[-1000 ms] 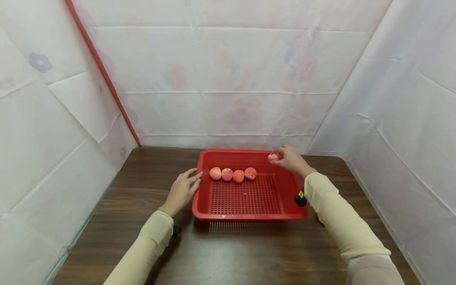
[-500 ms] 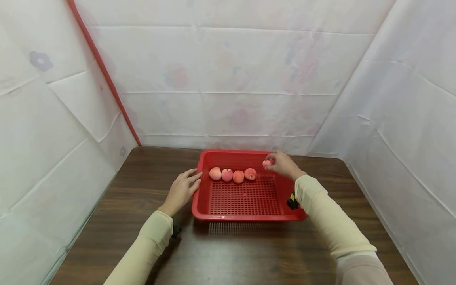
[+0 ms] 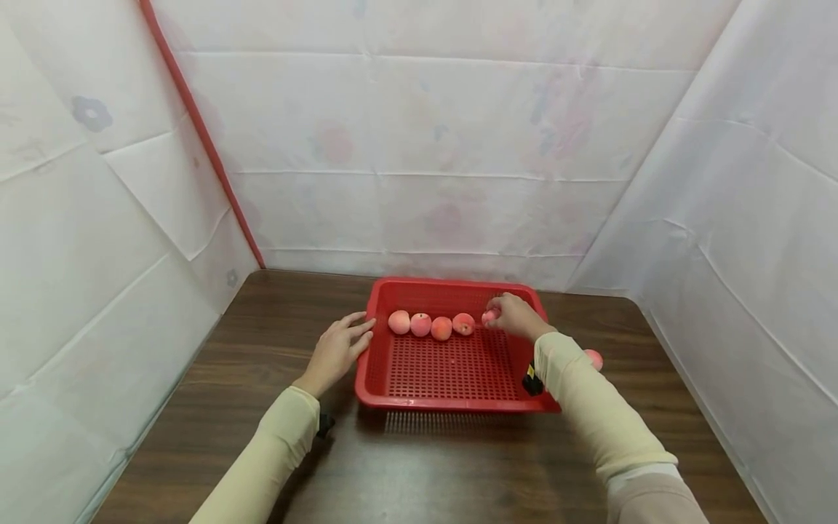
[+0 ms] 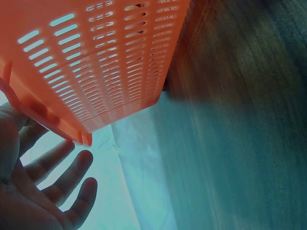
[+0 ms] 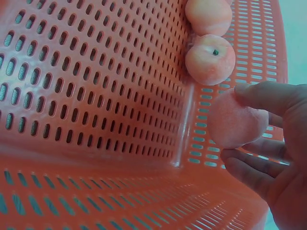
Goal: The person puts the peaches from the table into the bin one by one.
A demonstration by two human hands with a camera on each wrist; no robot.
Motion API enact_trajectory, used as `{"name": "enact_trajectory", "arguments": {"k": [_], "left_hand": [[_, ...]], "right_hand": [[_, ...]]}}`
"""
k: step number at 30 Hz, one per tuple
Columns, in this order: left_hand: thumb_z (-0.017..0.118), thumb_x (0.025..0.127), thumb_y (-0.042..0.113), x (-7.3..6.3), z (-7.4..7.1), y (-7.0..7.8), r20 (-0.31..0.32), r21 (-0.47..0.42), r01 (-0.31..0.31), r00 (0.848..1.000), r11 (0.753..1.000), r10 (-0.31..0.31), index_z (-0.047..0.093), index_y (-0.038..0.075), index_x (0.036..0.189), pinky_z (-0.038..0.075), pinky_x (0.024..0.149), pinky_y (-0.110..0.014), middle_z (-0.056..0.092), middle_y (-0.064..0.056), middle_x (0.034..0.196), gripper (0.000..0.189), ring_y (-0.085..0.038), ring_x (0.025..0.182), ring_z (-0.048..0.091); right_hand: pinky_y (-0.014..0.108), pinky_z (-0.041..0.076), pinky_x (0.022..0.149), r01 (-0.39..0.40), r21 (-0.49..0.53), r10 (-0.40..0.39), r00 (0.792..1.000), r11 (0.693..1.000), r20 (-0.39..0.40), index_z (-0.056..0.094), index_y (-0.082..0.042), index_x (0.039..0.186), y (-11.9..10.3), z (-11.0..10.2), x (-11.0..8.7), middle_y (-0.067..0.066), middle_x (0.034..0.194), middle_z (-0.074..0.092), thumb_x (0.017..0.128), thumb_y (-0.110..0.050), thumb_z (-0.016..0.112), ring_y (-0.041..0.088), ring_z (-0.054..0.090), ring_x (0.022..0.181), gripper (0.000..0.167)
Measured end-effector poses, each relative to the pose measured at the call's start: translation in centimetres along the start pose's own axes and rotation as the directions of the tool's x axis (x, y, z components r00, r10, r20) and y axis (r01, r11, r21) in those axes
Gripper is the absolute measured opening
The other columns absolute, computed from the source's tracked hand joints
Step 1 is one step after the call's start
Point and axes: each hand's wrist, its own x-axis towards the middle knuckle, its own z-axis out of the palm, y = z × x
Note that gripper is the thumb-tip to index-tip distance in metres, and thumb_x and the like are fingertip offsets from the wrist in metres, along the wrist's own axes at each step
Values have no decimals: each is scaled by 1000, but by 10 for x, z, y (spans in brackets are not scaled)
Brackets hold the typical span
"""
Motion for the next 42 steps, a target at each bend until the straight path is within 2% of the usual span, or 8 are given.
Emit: {"name": "enact_trajectory", "arguments": {"k": [6, 11, 20, 27, 34, 39, 42], "left_hand": [[64, 94, 21, 0, 1, -1, -10, -4, -11, 1000, 1000, 11, 65, 10, 128, 44, 101, -57, 58, -15, 137, 36, -38, 124, 56], [64, 94, 22, 0, 1, 0, -4, 7, -16, 1000, 1000, 16, 65, 9, 128, 45, 100, -57, 58, -15, 137, 36, -39, 123, 56], [62, 96, 25, -1, 2, -1, 10, -9, 2, 1000, 1000, -2, 64, 12, 129, 44, 101, -57, 58, -13, 139, 36, -37, 126, 55], [61, 96, 25, -1, 2, -2, 15, 14, -18, 1000, 1000, 18, 64, 12, 129, 45, 100, -56, 58, -13, 138, 36, -36, 124, 56], [62, 95, 24, 0, -1, -2, 9, 15, -26, 1000, 1000, 26, 65, 11, 128, 47, 98, -56, 59, -13, 136, 35, -35, 123, 57], [61, 96, 25, 1, -1, -2, 16, 15, -22, 1000, 1000, 22, 65, 12, 128, 46, 98, -57, 59, -13, 137, 35, -36, 124, 57], [63, 95, 23, 0, 0, -4, 7, 9, -20, 1000, 1000, 19, 65, 10, 128, 46, 98, -57, 59, -13, 137, 35, -36, 123, 56]], "right_hand": [[37, 52, 81, -61, 12, 60, 998, 998, 33, 65, 0, 119, 4, 5, 3, 15, 109, 65, 88, -20, 70, 23, 58, 90, 37], [35, 53, 76, -77, 23, 75, 995, 997, 65, 63, 2, 121, 9, 10, 1, 15, 108, 67, 89, -20, 69, 19, 62, 82, 39], [41, 50, 84, -56, 19, 55, 997, 998, 45, 65, 0, 119, 13, 20, 4, 17, 112, 66, 88, -21, 69, 25, 57, 94, 38], [44, 50, 90, -54, 6, 54, 998, 999, 32, 64, -1, 123, 15, 26, 8, 19, 120, 64, 88, -22, 69, 29, 58, 105, 41], [47, 48, 95, -19, -25, 20, 999, 1000, 26, 63, 1, 123, 13, 25, 5, 20, 121, 62, 88, -23, 69, 32, 57, 111, 43], [48, 48, 97, -31, -23, 31, 999, 999, 24, 61, 1, 126, 10, 22, 3, 20, 123, 60, 88, -20, 70, 33, 56, 115, 45], [47, 49, 95, -33, -15, 33, 999, 999, 24, 61, 1, 125, 8, 19, 2, 19, 122, 60, 88, -19, 69, 31, 56, 111, 42]]}}
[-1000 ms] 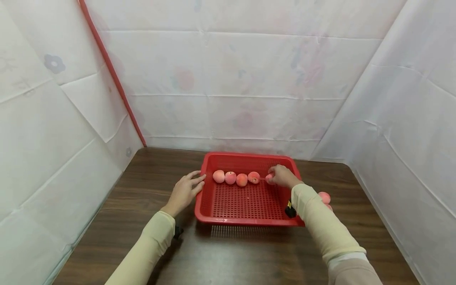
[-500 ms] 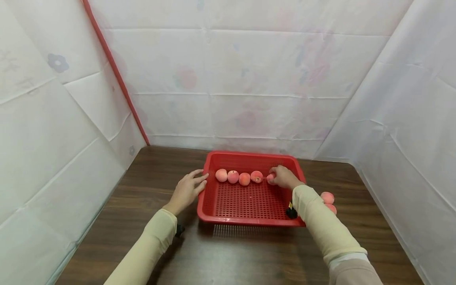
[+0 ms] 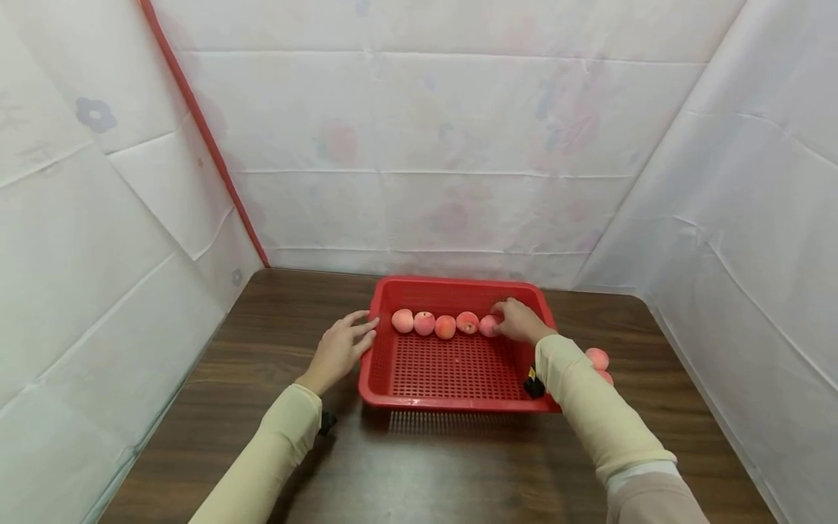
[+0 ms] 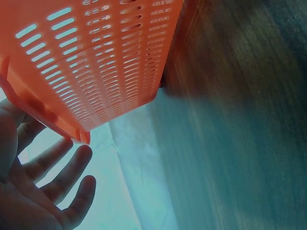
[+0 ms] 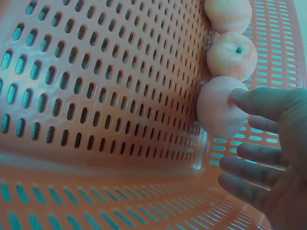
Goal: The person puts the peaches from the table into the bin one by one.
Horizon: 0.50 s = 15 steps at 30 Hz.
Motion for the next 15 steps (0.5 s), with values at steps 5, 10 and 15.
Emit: {"name": "enact_trajectory", "arguments": {"k": [5, 10, 15], "left_hand": [[64, 94, 22, 0, 1, -1, -19, -16, -9, 1000, 1000, 9, 65, 9, 127, 48, 97, -55, 59, -14, 135, 35, -36, 122, 57], [64, 94, 21, 1, -1, -1, -33, -15, -20, 999, 1000, 19, 66, 10, 126, 48, 97, -53, 61, -13, 134, 34, -36, 120, 58], [65, 94, 21, 1, 0, 0, -22, -19, -14, 1000, 1000, 13, 66, 9, 126, 47, 98, -54, 60, -14, 135, 35, -36, 122, 58]], "right_hand": [[47, 49, 93, 13, -5, -13, 1000, 1000, 9, 61, 0, 125, -1, -7, -2, 19, 121, 60, 89, -18, 69, 29, 56, 109, 41], [50, 46, 99, 24, -22, -24, 1000, 999, -14, 60, 0, 127, -1, -18, -6, 20, 124, 59, 91, -19, 66, 34, 55, 117, 41], [51, 47, 100, 16, -6, -17, 999, 1000, -37, 61, -1, 128, 1, -30, -11, 19, 126, 62, 94, -21, 63, 34, 57, 118, 39]]}}
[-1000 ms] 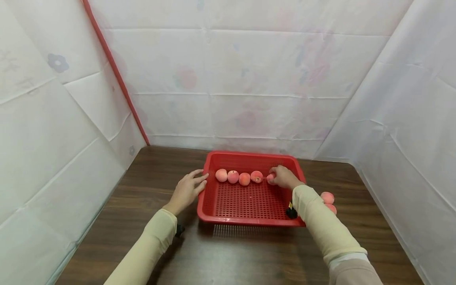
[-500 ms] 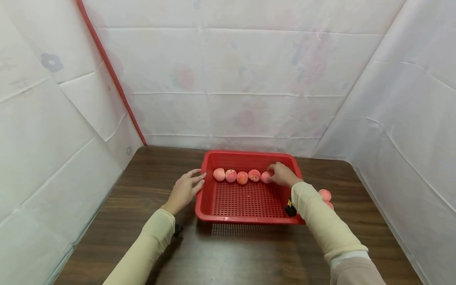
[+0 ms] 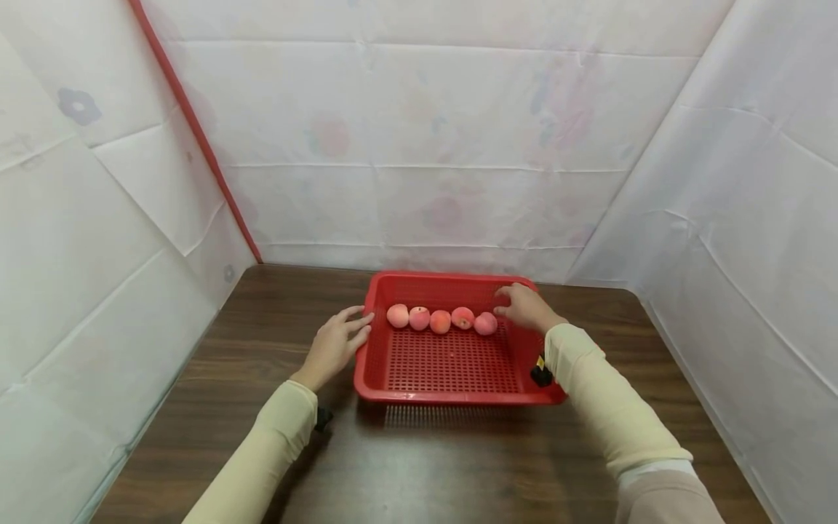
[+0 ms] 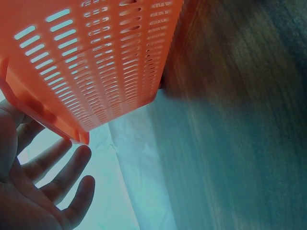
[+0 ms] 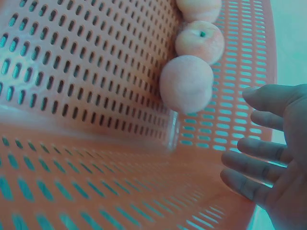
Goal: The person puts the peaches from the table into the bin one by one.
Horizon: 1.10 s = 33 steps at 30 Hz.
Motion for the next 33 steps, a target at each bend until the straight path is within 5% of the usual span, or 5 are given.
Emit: {"name": "enact_trajectory", "arguments": {"k": [7, 24, 33], "left_hand": [[63, 95, 22, 0, 0, 2, 33, -3, 19, 999, 1000, -19, 64, 9, 128, 45, 99, -57, 58, -15, 137, 36, -37, 124, 56], [61, 96, 22, 6, 14, 6, 9, 8, 8, 1000, 1000, -8, 58, 3, 134, 45, 101, -56, 58, -16, 137, 43, -38, 119, 56], [61, 96, 21, 0, 7, 0, -18, 19, 30, 999, 999, -30, 60, 2, 132, 43, 102, -56, 57, -17, 137, 41, -39, 121, 54]], "right_hand": [[48, 50, 90, -20, 72, 24, 998, 997, -56, 64, -2, 122, 1, -16, -8, 18, 116, 65, 95, -20, 61, 32, 61, 104, 33], [51, 51, 90, -56, 114, 72, 988, 992, -137, 60, 0, 128, 26, -44, -37, 22, 121, 62, 98, -21, 57, 37, 59, 112, 37], [54, 50, 92, -49, 104, 66, 984, 993, -167, 61, 1, 126, 36, -59, -44, 24, 119, 64, 98, -22, 56, 40, 60, 112, 36]]}}
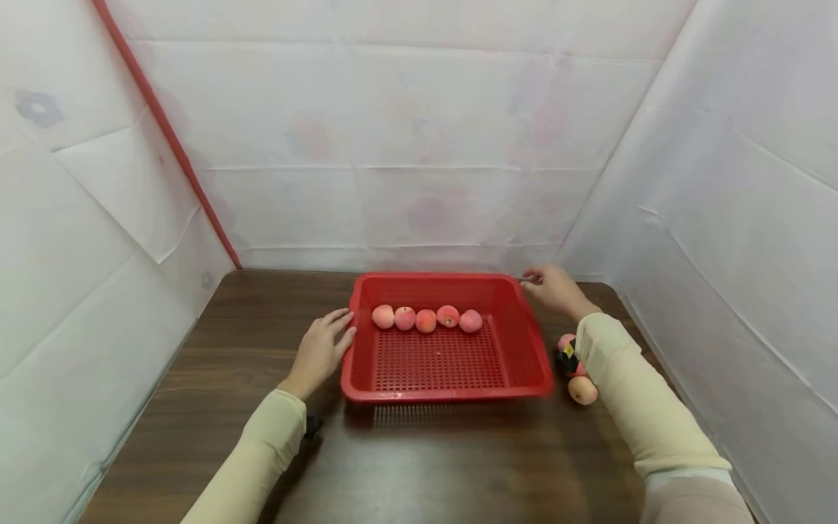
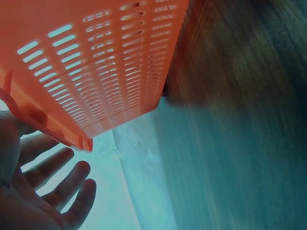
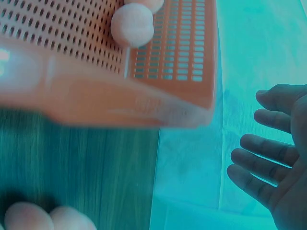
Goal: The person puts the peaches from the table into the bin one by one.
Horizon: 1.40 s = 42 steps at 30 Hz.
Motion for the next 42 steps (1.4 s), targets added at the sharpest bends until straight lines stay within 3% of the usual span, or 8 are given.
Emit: {"name": "enact_trajectory", "arguments": {"k": [8, 12, 16, 25, 33, 42], "left_hand": [[61, 96, 24, -1, -4, -1, 30, 8, 12, 999, 1000, -12, 59, 3, 133, 43, 103, -55, 57, -16, 139, 43, -39, 121, 54], [62, 95, 24, -3, -5, 1, 25, 7, 12, 1000, 1000, -12, 59, 3, 133, 44, 102, -55, 57, -16, 138, 43, -39, 120, 55], [61, 96, 24, -3, -5, 3, 34, -1, 14, 999, 1000, -14, 58, 3, 134, 43, 103, -55, 57, -15, 139, 44, -38, 123, 55], [59, 97, 25, -3, -6, 4, 22, -30, 10, 1000, 999, -9, 59, 3, 133, 42, 104, -54, 57, -14, 139, 42, -37, 125, 54], [61, 96, 23, -6, -6, 2, 35, -40, -5, 999, 999, 7, 59, 2, 132, 43, 104, -54, 57, -15, 138, 42, -36, 127, 54], [60, 97, 24, -4, -7, 2, 26, -22, -22, 999, 1000, 22, 60, 2, 132, 44, 102, -55, 57, -15, 138, 41, -37, 125, 55]], "right_hand": [[53, 49, 87, -18, -53, 17, 1000, 998, -22, 66, 1, 115, 23, -8, -5, 24, 110, 66, 95, -21, 59, 38, 61, 103, 30], [52, 50, 86, -34, -88, 34, 999, 996, 4, 66, 3, 113, 39, -7, -9, 26, 108, 67, 94, -22, 60, 39, 63, 101, 32], [53, 50, 87, -94, -125, 101, 993, 988, 58, 65, 4, 115, 53, -4, -16, 27, 112, 66, 95, -25, 59, 41, 63, 104, 36], [53, 50, 89, -154, -180, 185, 968, 972, 171, 64, 5, 114, 70, 7, -24, 26, 113, 67, 91, -23, 61, 44, 62, 106, 36], [53, 50, 89, -201, -274, 278, 919, 940, 279, 59, 10, 120, 79, 17, -32, 28, 115, 64, 89, -23, 64, 43, 61, 106, 45], [53, 50, 89, -230, -281, 312, 902, 932, 298, 56, 12, 123, 85, 20, -39, 30, 114, 64, 84, -22, 67, 42, 61, 106, 52]]}}
